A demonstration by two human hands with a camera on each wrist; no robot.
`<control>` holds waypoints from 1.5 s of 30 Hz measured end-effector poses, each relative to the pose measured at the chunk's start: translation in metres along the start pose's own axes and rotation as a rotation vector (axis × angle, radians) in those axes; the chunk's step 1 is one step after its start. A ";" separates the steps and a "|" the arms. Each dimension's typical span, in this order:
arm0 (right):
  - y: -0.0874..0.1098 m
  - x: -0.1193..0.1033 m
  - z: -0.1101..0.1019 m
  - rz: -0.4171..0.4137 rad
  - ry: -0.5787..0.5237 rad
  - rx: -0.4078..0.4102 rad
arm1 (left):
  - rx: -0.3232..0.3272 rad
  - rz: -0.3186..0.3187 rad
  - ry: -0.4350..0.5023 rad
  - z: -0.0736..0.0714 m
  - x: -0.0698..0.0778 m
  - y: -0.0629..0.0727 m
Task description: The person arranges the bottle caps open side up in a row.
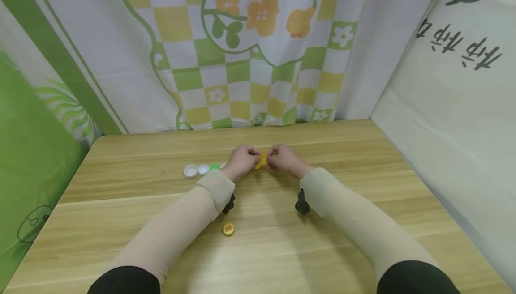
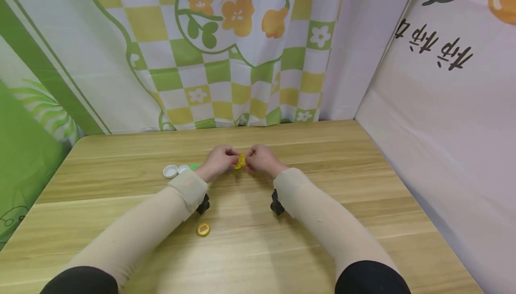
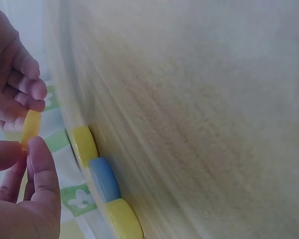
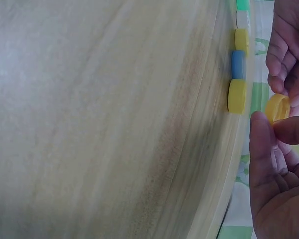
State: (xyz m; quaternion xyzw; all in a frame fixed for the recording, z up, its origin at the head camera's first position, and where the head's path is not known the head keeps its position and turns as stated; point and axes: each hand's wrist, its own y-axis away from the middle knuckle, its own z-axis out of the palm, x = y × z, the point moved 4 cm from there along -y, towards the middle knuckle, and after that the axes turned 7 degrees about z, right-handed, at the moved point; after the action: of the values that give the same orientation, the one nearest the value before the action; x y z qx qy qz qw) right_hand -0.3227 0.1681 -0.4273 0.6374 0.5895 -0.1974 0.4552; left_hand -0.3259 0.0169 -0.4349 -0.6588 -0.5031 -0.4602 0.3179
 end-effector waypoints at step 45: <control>-0.008 0.021 -0.003 0.041 0.127 0.046 | -0.149 -0.022 0.140 -0.012 0.005 0.028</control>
State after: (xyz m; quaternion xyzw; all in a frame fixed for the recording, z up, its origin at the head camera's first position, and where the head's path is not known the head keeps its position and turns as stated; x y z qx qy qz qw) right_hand -0.3260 0.1815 -0.4450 0.6708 0.5995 -0.1605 0.4061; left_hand -0.3018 0.0002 -0.4248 -0.6414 -0.4511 -0.5448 0.2972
